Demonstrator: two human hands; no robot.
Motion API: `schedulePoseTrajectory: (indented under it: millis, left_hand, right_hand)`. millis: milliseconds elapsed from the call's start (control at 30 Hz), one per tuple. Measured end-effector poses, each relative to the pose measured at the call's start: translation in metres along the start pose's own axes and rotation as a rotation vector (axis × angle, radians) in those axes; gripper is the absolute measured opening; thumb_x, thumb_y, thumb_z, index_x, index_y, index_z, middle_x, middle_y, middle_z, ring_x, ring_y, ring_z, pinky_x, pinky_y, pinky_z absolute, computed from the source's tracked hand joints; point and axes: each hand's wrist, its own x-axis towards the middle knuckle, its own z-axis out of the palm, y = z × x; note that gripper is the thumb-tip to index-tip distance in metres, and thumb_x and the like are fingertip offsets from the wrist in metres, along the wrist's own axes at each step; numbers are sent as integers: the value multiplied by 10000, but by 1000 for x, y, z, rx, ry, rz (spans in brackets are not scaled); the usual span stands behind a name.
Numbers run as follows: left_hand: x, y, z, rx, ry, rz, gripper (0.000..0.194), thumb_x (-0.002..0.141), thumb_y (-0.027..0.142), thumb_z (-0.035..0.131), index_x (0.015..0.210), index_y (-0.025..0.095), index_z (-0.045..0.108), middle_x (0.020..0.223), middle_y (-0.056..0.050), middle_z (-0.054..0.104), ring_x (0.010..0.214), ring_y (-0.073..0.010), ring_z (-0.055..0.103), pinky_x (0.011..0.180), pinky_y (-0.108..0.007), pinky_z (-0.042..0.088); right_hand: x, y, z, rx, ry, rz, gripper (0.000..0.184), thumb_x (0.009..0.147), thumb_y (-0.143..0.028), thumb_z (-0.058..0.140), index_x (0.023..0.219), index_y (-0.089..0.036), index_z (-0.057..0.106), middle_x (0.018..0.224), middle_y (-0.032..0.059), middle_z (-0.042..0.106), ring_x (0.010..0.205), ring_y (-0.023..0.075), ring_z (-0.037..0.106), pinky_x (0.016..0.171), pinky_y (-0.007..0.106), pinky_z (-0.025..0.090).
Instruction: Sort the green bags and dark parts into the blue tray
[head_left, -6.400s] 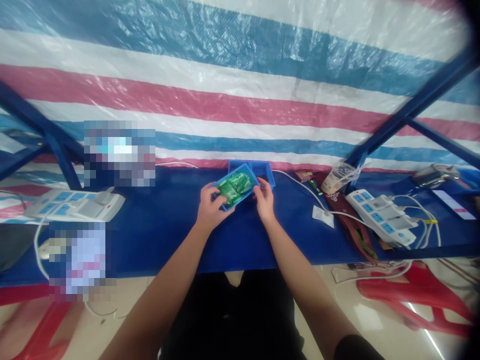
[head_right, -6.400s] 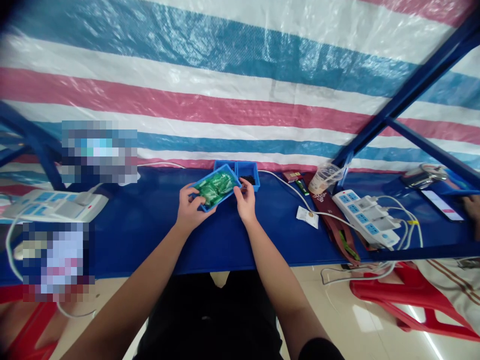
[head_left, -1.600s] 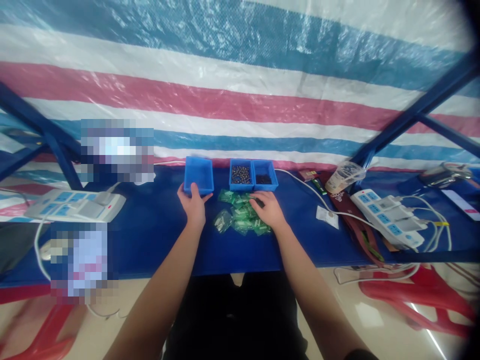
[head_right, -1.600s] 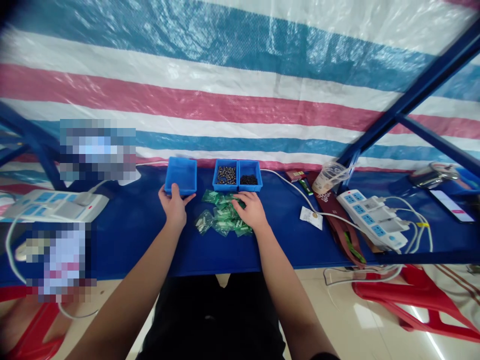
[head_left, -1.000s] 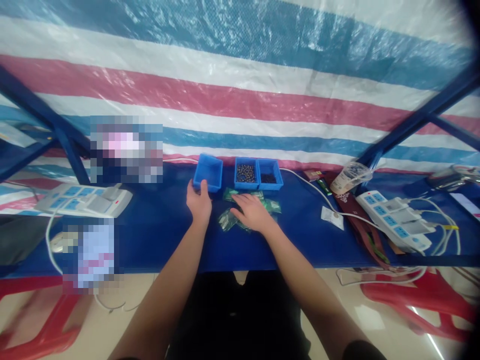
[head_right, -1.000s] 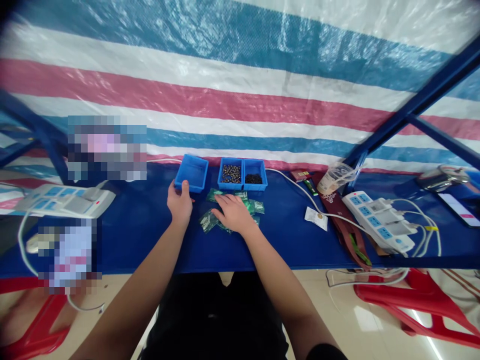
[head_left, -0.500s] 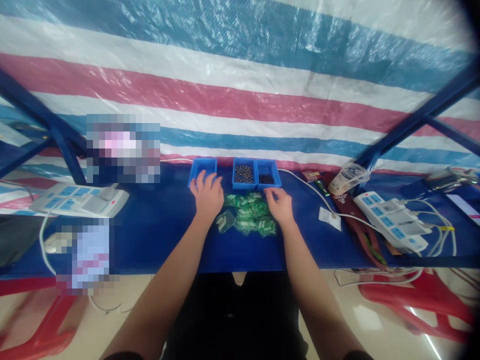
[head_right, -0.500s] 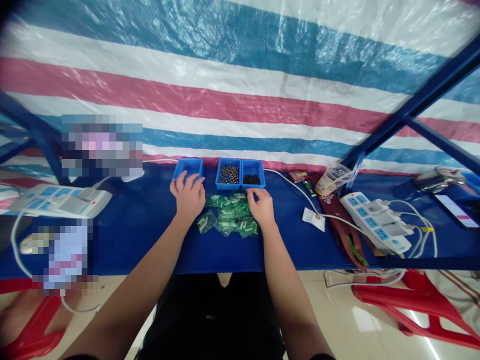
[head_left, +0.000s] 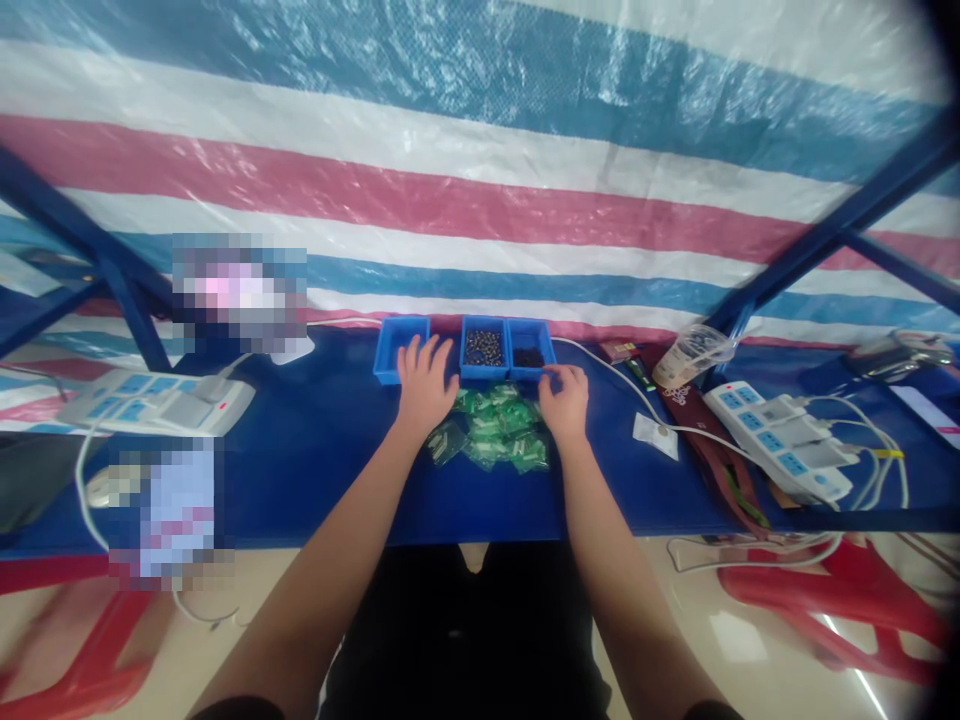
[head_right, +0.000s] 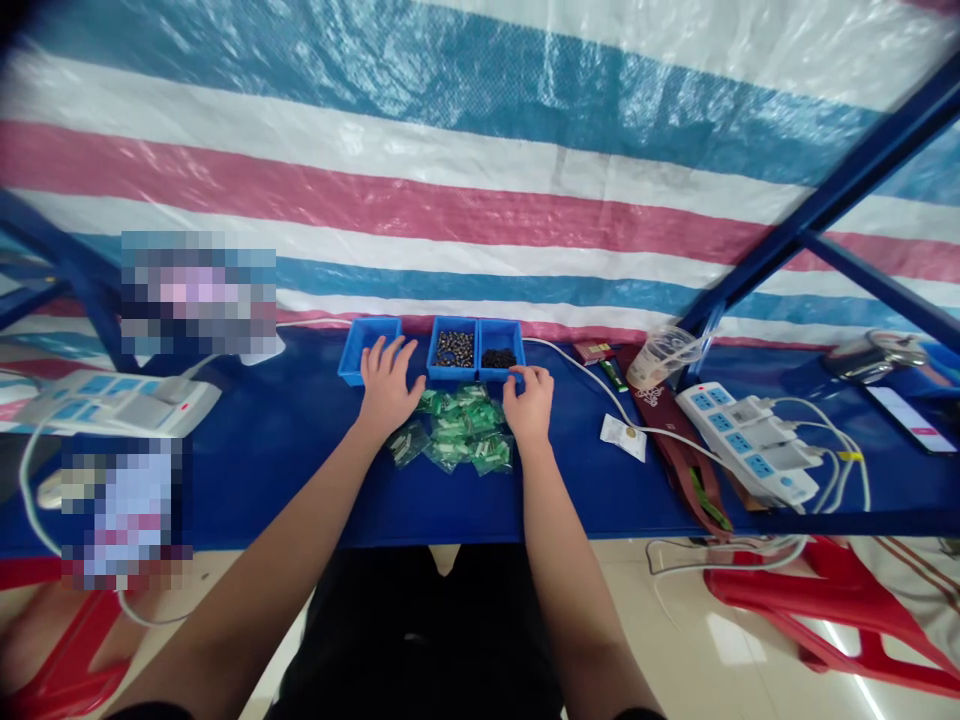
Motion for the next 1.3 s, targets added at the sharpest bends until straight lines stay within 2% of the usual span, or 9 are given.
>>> schedulePoseTrajectory:
  millis: [200,367,533,667,833,967,1100,1200,1300]
  left_hand:
    - [5,18,-1,-18,-4,46,315,897,333,543,1175,256,670,1490,-86,423,1466,-376,180,1168,-654,62]
    - [-4,17,12,-135,48,29,265,897,261,526,1107,226,685,1375,-106,538,1436,-335,292,1177,-635,115]
    - [-8,13,10,-293,110,63,253,906,210,484,1067,198,678,1268,-102,615,1333,-254,474,1183,-562,250]
    - [-9,21,1,-435,150,48,232,910,214,479,1024,191,681,1133,-83,682,1182,-213,600,1146,-502,367]
    - [-10,36,-10,-643,180,-117,231,926,292,501,1038,195,678,1106,-83,696,1091,-216,646,1043,-453,482]
    - [-16,49,-8,-1050,65,-391,364,927,418,529,1209,198,595,1105,-99,691,954,-214,704,941,-434,548]
    - [-25,66,-3,-1389,-12,-709,481,915,556,501,1243,207,556,1160,-112,679,1023,-245,692,911,-449,566]
    - [-29,76,-7,-1622,-66,-682,576,946,642,321,1334,254,495,1388,-92,561,1203,-275,605,940,-477,557]
    - [-28,73,-17,-1618,-107,-598,695,930,709,176,1362,263,488,1454,-68,504,1287,-277,538,992,-485,535]
  right_hand:
    - [0,11,6,-63,-111,19,295,862,-342,585,1131,-267,679,1227,126,492,1124,277,495,1005,486,395]
    - [0,11,12,-10,-183,57,395,797,-423,672,1143,-237,629,1168,128,535,1051,284,544,953,477,442]
    - [3,11,13,-40,-147,115,309,823,-404,650,1057,-201,651,1024,122,583,958,274,566,913,457,462]
    - [5,12,7,13,-20,122,213,825,-385,659,923,-197,677,941,95,596,834,235,585,840,407,501]
    - [4,-5,-9,178,107,77,250,839,-427,671,935,-196,668,950,71,603,756,179,618,765,338,550]
    - [-5,-29,-17,299,1,-53,250,836,-445,683,932,-214,667,968,68,619,783,181,635,770,338,567]
    - [-16,-45,-15,374,-140,-166,223,823,-429,704,935,-238,678,946,66,639,823,202,639,784,368,570]
    - [-24,-51,-10,411,-191,-244,220,808,-434,721,931,-254,691,913,62,649,834,210,643,781,373,563]
    - [-24,-53,-8,438,-265,-252,285,811,-479,701,993,-260,678,975,71,678,892,225,655,817,386,555]
